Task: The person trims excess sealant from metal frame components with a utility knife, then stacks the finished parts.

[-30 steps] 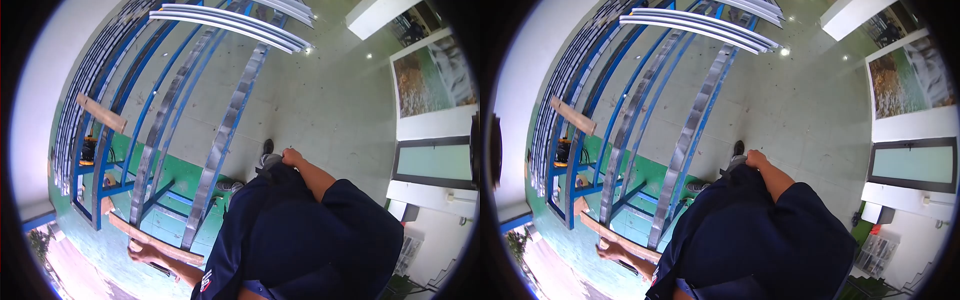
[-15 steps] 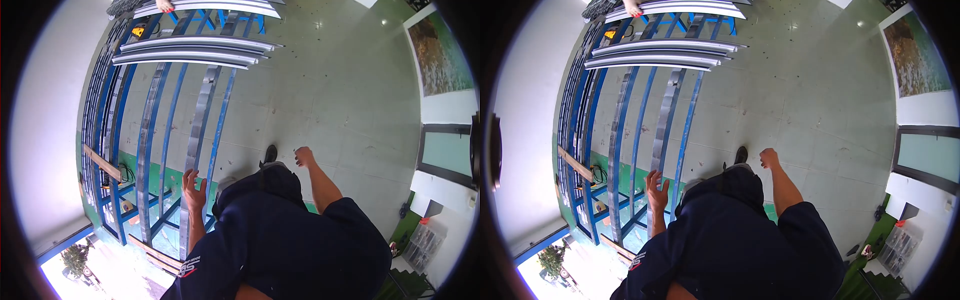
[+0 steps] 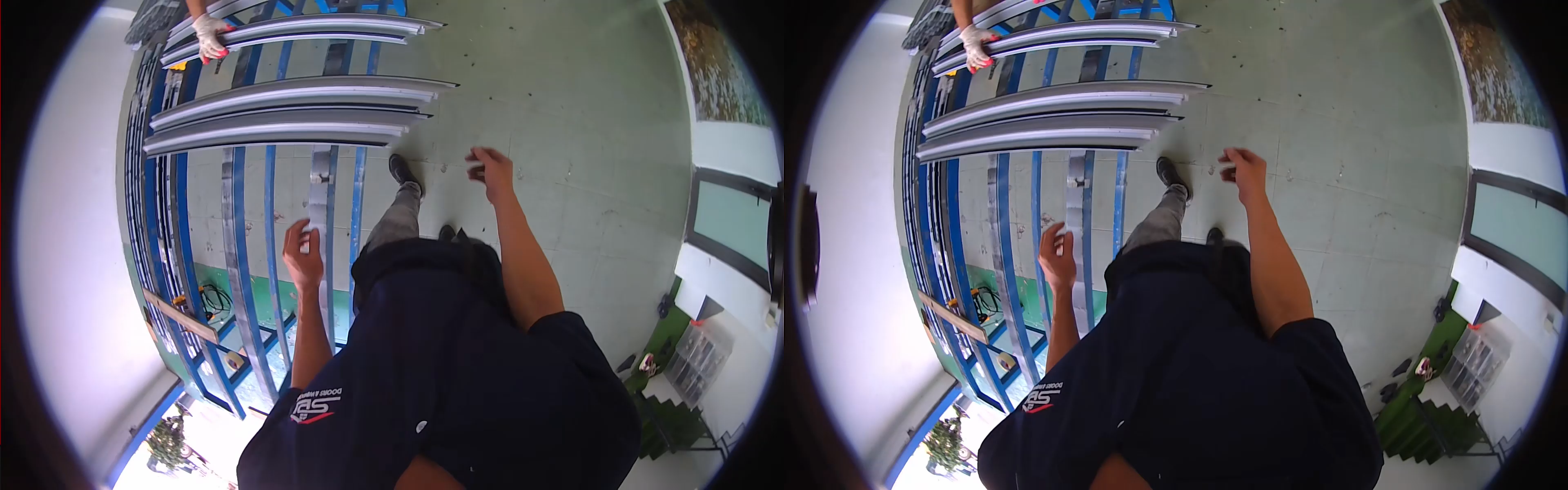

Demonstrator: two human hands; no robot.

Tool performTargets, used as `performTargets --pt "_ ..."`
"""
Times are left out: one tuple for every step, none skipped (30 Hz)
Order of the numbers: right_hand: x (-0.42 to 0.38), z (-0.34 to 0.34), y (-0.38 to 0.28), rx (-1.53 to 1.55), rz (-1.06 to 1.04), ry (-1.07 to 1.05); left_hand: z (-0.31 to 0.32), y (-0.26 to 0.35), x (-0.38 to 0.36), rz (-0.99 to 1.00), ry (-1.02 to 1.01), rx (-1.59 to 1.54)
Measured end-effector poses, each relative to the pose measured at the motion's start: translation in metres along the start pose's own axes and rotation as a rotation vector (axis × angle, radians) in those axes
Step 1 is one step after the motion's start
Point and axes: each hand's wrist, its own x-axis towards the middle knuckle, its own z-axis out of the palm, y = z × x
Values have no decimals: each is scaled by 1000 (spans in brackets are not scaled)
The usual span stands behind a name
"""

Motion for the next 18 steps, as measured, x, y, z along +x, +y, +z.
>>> performTargets --pt "14 17 -12 60 -32 12 4 5 29 58 -9 -7" --pt "28 33 -24 93 -24 28 7 9 57 81 -16 -22" --pt "39 47 -34 124 -15 48 9 13 80 102 -27 -38" --pt "48 60 -41 181 5 60 11 17 99 123 -42 -56" --pt "59 73 -51 239 16 72 12 20 120 160 -61 -58" --pt "71 82 -57 297 22 84 11 20 143 199 -80 -63" --pt "82 89 -60 375 44 66 11 20 164 234 -94 -70" --pt "90 96 -61 451 69 42 9 19 185 264 -111 -33" --pt "97 100 -61 527 98 15 6 20 203 290 -123 -11" --pt "100 102 -59 561 79 -46 5 23 219 297 -115 -39" --pt "102 104 -56 588 74 -38 5 25 235 312 -105 -68" --pt "101 107 -58 615 64 -32 6 25 249 256 -112 -87" --pt "101 110 -59 639 54 -29 9 26 262 273 -113 -99" --pt "99 112 -60 664 57 -31 13 28 276 287 -115 -110" --pt "98 113 -58 688 62 -34 17 30 288 301 -117 -121" --pt "97 114 -56 712 66 -37 23 33 300 337 -127 -119" --pt "96 115 -52 733 75 -40 28 35 311 318 -153 -102" --pt "96 117 -49 754 80 -45 33 41 322 429 -142 -6"
